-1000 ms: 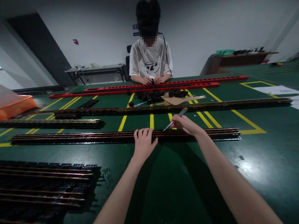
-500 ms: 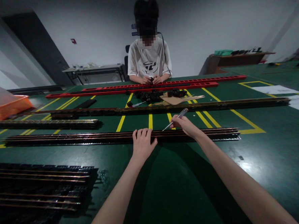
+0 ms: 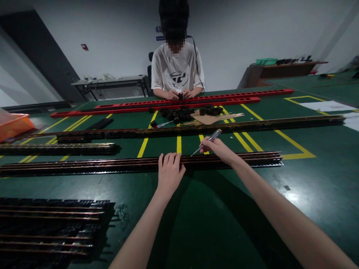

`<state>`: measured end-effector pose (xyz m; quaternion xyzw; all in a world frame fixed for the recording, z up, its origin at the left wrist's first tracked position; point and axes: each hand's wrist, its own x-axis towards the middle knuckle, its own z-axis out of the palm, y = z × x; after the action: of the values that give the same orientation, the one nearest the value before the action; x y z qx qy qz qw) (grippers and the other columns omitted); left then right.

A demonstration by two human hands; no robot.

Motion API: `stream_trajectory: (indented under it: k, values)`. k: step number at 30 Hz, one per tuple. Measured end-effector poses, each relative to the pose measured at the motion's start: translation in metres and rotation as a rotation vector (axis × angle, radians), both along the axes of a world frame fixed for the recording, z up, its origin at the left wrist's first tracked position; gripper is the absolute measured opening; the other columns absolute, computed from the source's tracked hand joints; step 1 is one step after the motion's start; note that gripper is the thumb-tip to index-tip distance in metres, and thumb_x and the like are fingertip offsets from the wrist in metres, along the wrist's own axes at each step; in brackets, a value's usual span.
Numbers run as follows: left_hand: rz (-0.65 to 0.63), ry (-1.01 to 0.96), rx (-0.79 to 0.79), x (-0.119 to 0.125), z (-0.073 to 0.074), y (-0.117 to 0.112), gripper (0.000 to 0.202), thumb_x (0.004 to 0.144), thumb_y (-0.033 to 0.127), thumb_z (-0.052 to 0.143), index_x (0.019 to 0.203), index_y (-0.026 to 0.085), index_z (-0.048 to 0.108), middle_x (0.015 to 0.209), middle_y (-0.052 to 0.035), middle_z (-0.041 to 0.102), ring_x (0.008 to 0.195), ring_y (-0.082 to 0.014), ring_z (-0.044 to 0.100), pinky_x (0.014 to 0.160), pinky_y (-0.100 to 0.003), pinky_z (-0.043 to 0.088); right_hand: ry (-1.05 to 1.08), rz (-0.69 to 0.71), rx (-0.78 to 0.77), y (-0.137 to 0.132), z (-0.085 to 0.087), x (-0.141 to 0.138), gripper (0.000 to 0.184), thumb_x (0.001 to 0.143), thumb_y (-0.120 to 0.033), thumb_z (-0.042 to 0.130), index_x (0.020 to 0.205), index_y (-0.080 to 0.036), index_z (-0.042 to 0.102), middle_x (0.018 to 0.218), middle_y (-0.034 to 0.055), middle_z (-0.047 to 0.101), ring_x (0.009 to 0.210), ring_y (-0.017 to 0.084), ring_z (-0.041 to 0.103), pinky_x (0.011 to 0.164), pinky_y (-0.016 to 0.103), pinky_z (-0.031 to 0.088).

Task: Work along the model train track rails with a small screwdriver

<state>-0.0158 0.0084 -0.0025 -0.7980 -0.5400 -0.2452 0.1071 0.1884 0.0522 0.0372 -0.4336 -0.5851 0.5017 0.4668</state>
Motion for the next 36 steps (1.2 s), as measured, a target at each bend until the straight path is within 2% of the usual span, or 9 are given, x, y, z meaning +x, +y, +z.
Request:
stream_trajectory:
  k: [8,18,36]
  values:
    - [-0.004,0.0,-0.008,0.0,-0.001,0.001,0.033,0.088,0.024,0.045,0.117,0.016,0.057,0.117,-0.0081,0.061,0.113,-0.0238,0.052,0.11,-0.048,0.029,-0.015,-0.011,-0.017,-0.003,0.006,0.002,0.02,0.074,-0.035,0.063,0.067,-0.017,0.06,0.062,0.0002,0.063,0.063,0.012,0.06,0.072,0.029,0.048]
    - [-0.011,-0.011,0.024,-0.001,-0.004,0.005,0.032,0.087,0.026,0.046,0.114,0.017,0.058,0.112,-0.0077,0.063,0.109,-0.0237,0.054,0.108,-0.047,0.03,0.055,-0.035,-0.005,0.001,-0.004,0.003,0.025,0.068,-0.04,0.066,0.065,-0.016,0.059,0.059,0.0002,0.061,0.059,0.012,0.059,0.065,0.027,0.048]
    - [-0.005,-0.028,-0.03,0.0,0.002,0.002,0.032,0.087,0.027,0.046,0.114,0.017,0.059,0.113,-0.008,0.062,0.109,-0.0234,0.054,0.107,-0.047,0.032,0.022,-0.025,0.008,0.0,-0.004,0.001,0.02,0.074,-0.034,0.059,0.068,-0.015,0.059,0.06,0.0007,0.061,0.06,0.012,0.058,0.062,0.026,0.045]
